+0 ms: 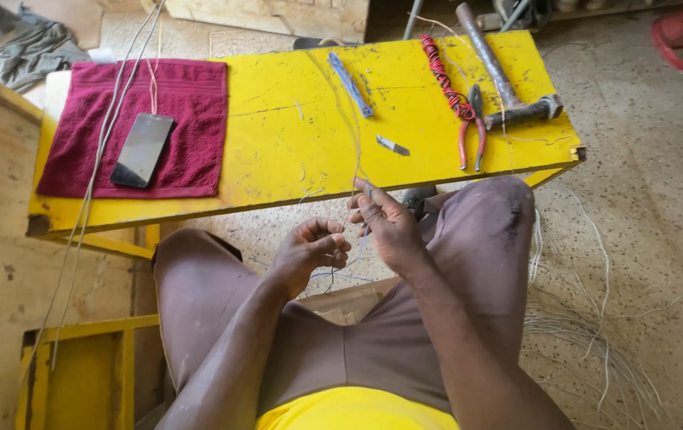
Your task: The person sits at a low yellow table and strips the insulation from a blue wire using a small knife. They then twist the exposed strands and continue to strip and prepare additional wire pieces.
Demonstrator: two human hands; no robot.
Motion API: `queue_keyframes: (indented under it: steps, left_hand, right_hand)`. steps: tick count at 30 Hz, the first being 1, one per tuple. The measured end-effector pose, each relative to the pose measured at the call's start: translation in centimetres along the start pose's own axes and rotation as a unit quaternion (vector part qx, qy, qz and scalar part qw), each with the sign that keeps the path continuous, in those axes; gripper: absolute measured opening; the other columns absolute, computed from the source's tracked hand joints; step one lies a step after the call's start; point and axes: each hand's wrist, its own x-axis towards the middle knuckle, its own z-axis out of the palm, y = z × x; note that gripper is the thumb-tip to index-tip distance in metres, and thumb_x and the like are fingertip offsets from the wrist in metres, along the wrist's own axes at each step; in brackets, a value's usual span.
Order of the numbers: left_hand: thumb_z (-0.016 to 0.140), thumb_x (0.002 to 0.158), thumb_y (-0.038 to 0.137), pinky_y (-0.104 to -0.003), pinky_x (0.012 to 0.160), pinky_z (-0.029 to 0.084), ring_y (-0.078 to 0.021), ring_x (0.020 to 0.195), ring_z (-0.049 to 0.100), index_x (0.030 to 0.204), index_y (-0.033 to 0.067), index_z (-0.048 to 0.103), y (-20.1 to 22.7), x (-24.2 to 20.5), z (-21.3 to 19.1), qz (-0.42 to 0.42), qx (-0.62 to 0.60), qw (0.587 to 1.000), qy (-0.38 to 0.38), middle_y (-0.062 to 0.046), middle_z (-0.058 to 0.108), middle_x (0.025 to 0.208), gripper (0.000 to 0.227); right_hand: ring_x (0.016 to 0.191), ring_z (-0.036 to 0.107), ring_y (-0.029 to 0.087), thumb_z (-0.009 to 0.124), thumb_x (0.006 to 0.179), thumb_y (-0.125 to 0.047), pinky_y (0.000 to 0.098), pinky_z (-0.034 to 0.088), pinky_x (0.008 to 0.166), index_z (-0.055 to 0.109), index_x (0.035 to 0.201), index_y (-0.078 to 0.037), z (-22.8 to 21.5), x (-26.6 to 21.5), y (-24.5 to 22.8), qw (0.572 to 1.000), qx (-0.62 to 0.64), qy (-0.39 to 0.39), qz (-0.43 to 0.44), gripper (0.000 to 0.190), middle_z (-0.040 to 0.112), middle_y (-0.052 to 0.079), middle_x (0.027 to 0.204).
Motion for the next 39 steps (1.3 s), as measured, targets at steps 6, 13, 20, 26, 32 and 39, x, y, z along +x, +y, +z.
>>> queue_keyframes:
  steps: [6,13,20,26,32,39]
  left_hand:
    - [0.073,0.100,0.007,-0.027,0.065,0.063,-0.0141,0.071,0.072,0.113,0.0036,0.067,0.4,0.8,-0.8,0.087,-0.019,0.996,0.017,-0.012,0.075,0.087,0.014]
    - [0.063,0.108,0.012,-0.018,0.048,0.045,-0.0093,0.060,0.057,0.123,0.0094,0.065,2.9,0.5,-3.4,0.213,-0.070,0.970,0.089,-0.007,0.064,0.084,0.015]
    - [0.058,0.109,0.013,-0.017,0.040,0.034,-0.0087,0.045,0.044,0.121,0.0097,0.064,2.1,0.4,-4.5,0.205,-0.114,0.963,0.134,-0.005,0.056,0.074,0.014]
    - [0.057,0.108,0.012,-0.020,0.037,0.033,-0.0097,0.038,0.043,0.125,0.0054,0.067,0.2,1.2,-4.7,0.192,-0.100,0.968,0.129,-0.008,0.055,0.071,0.021]
    - [0.059,0.107,0.008,-0.021,0.041,0.039,-0.0116,0.046,0.052,0.123,0.0036,0.070,-0.8,1.9,-5.8,0.188,-0.075,0.969,0.138,-0.010,0.058,0.073,0.020]
    - [0.060,0.108,0.011,-0.023,0.047,0.041,-0.0165,0.050,0.060,0.126,0.0082,0.071,-0.3,1.9,-4.8,0.193,-0.040,0.970,0.140,-0.013,0.066,0.073,0.021]
  right_hand:
    - [0.083,0.078,0.020,0.054,0.113,-0.020,0.0278,0.066,0.062,0.060,0.150,-0.006,-0.3,0.0,-1.3,1.000,-0.010,0.012,0.008,0.040,0.077,0.018,0.109]
    - [0.063,0.072,0.016,0.049,0.116,-0.022,0.0236,0.061,0.050,0.059,0.147,-0.008,-1.8,0.3,-6.1,0.979,0.038,0.195,-0.038,0.037,0.073,0.012,0.089]
    - [0.056,0.069,0.015,0.051,0.113,-0.024,0.0221,0.054,0.043,0.062,0.142,-0.005,-6.5,9.1,-9.4,0.967,-0.007,0.246,-0.067,0.037,0.070,0.009,0.079]
    - [0.070,0.080,0.017,0.056,0.111,-0.029,0.0266,0.066,0.055,0.058,0.145,-0.004,-11.6,19.4,-6.2,0.972,-0.091,0.215,0.009,0.043,0.076,0.009,0.089]
    - [0.122,0.067,0.043,0.063,0.102,-0.026,0.0534,0.049,0.111,0.070,0.138,-0.003,-9.6,15.0,-1.8,0.871,-0.405,0.260,-0.097,0.043,0.071,0.023,0.125]
    - [0.105,0.071,0.030,0.071,0.102,-0.019,0.0438,0.053,0.099,0.077,0.123,-0.013,-10.6,13.4,-0.8,0.831,-0.430,0.294,-0.192,0.023,0.068,0.009,0.111]
